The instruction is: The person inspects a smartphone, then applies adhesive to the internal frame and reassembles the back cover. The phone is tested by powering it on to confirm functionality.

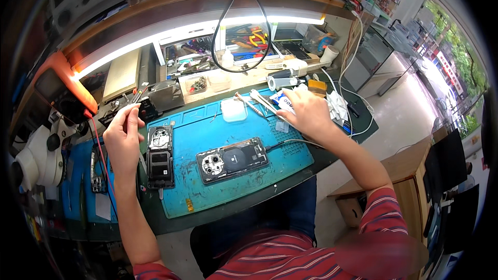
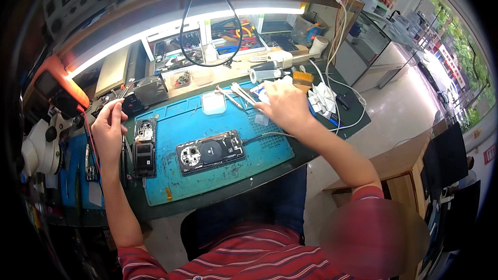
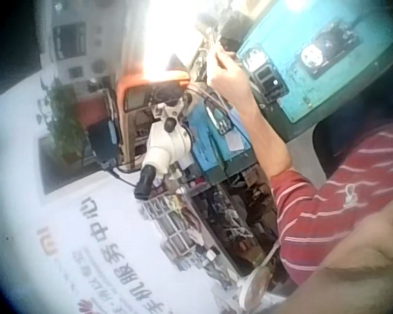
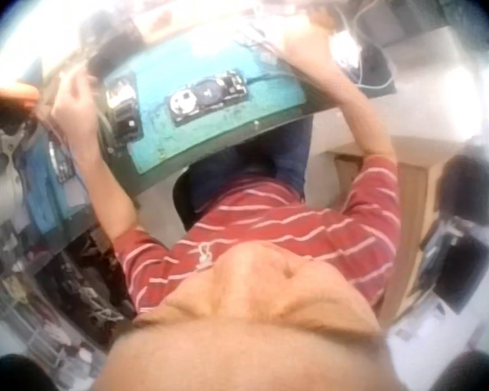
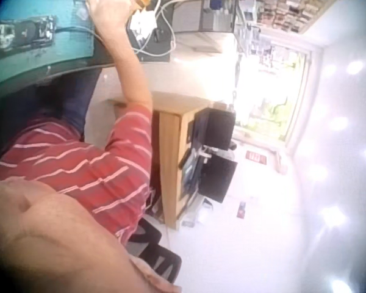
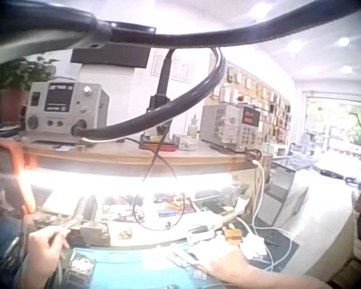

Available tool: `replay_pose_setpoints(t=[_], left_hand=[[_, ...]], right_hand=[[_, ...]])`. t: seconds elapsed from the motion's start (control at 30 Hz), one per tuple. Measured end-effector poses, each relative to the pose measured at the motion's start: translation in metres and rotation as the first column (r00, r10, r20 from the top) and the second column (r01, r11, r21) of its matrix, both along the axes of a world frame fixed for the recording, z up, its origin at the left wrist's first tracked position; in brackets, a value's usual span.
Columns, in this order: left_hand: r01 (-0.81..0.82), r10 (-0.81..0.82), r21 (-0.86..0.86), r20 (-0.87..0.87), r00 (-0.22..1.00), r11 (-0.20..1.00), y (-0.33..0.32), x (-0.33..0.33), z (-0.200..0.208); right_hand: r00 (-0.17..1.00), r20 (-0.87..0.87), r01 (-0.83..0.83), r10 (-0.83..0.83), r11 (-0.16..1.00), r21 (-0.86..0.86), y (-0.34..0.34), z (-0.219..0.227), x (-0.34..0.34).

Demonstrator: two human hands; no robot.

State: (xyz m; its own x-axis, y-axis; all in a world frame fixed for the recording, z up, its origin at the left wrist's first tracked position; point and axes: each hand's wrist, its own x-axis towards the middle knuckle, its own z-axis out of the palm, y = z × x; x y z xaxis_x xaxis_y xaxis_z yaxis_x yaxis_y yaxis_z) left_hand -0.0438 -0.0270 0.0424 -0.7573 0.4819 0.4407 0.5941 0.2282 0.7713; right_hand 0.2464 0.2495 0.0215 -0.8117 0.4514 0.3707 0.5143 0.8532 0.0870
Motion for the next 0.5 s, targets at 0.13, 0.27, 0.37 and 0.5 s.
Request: replay_pose_setpoints(t=[0.13,0.27,0.37,0.5], left_hand=[[0.032,-0.028,0.053,-0.072,0.997,0.998,0.006,-0.003,-0.009],[0.077,-0.071,0.059,-0.099,0.993,0.995,-0.006,-0.004,-0.008],[0.15,-0.136,0.106,-0.129,0.982,0.983,0.0,0.011,-0.008],[0.485,-0.457,0.096,-0.217,0.862,0.869,0.014,0.055,0.002]], right_hand=[[0.967,0.222,0.165,-0.125,0.971,-0.173,0.03,-0.008,0.009],[0.944,-0.241,0.173,-0.226,0.96,-0.222,0.015,0.025,0.012],[0.823,-0.518,-0.166,-0.233,0.774,-0.611,-0.005,0.047,0.021],[0.762,-0.621,-0.541,-0.181,0.347,-0.766,-0.056,0.049,0.016]])
